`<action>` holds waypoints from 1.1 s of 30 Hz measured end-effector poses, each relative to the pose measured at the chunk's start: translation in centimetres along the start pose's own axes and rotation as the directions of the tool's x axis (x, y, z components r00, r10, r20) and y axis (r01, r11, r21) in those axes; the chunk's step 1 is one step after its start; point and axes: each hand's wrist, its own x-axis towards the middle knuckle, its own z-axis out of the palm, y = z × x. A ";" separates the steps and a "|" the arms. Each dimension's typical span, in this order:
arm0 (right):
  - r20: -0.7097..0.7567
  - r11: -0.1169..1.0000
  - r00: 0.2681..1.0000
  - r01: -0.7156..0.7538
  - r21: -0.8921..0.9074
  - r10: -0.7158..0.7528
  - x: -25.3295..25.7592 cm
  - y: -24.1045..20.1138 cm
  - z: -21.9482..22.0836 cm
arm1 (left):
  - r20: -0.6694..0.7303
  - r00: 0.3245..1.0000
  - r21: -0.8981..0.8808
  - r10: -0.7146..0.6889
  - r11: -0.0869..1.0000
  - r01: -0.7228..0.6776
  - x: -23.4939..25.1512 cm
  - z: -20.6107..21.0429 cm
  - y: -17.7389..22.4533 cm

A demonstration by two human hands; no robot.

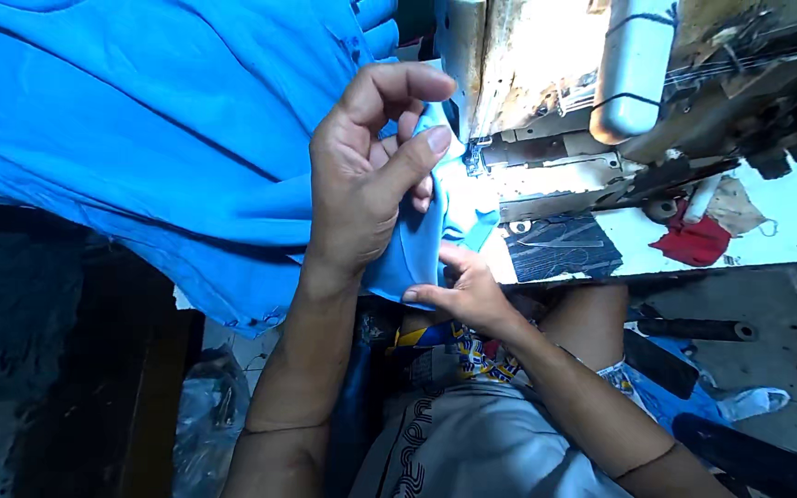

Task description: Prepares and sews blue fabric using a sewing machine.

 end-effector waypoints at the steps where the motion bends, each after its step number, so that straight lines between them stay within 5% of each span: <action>1: 0.016 1.000 0.999 -0.030 0.003 0.030 -0.4 1.4 0.4 | -0.019 0.999 0.005 0.032 0.999 -0.032 0.3 0.1 0.2; 7: 0.173 0.980 0.982 -0.109 0.169 0.079 -3.8 1.6 -3.2 | -0.046 0.976 0.393 0.211 0.902 -0.177 1.1 -4.5 1.6; 11: 0.390 0.933 0.868 0.194 0.302 -0.307 -4.8 -1.8 -9.2 | 0.056 0.996 0.632 0.068 0.770 -0.088 -2.1 -7.3 1.6; 13: 0.449 0.892 0.801 0.221 0.394 -0.396 -4.4 -3.0 -11.0 | 0.110 0.993 0.662 -0.033 0.748 -0.049 -3.1 -7.8 1.1; 15: 0.449 0.940 0.842 0.182 0.288 -0.301 -3.6 -3.1 -11.8 | 0.118 0.981 0.742 -0.155 0.670 0.016 -3.6 -8.6 0.0; 17: 0.347 0.993 0.938 -0.033 0.113 -0.009 -2.2 -2.6 -11.4 | 0.045 0.956 0.911 -0.291 0.405 0.080 -3.8 -9.6 -1.5; 19: 0.202 0.974 0.953 -0.226 -0.025 0.226 -0.7 -1.8 -10.2 | -0.062 0.932 0.967 -0.358 0.212 0.145 -4.2 -10.0 -3.1; 21: 0.129 0.963 0.954 -0.268 -0.024 0.269 0.1 -1.3 -9.1 | -0.043 0.967 0.949 -0.251 0.292 0.118 -4.4 -8.7 -3.8; 23: 0.136 0.969 0.960 -0.248 0.004 0.245 0.5 -1.7 -8.4 | 0.122 0.984 0.835 -0.131 0.549 -0.030 -4.3 -5.9 -4.1; 26: 0.172 0.977 0.962 -0.207 -0.053 0.213 1.3 -3.4 -8.0 | 0.424 0.889 0.565 -0.175 0.818 -0.108 -3.7 -2.4 -5.3; 30: 0.209 0.985 0.968 -0.114 -0.132 0.140 1.9 -5.1 -8.8 | 0.522 0.771 0.497 -0.366 0.865 0.074 -2.8 -2.7 -6.4; 33: 0.195 0.986 0.970 -0.123 -0.116 0.144 1.6 -5.2 -10.1 | 0.464 0.785 0.529 -0.411 0.839 0.126 -2.5 -3.8 -5.5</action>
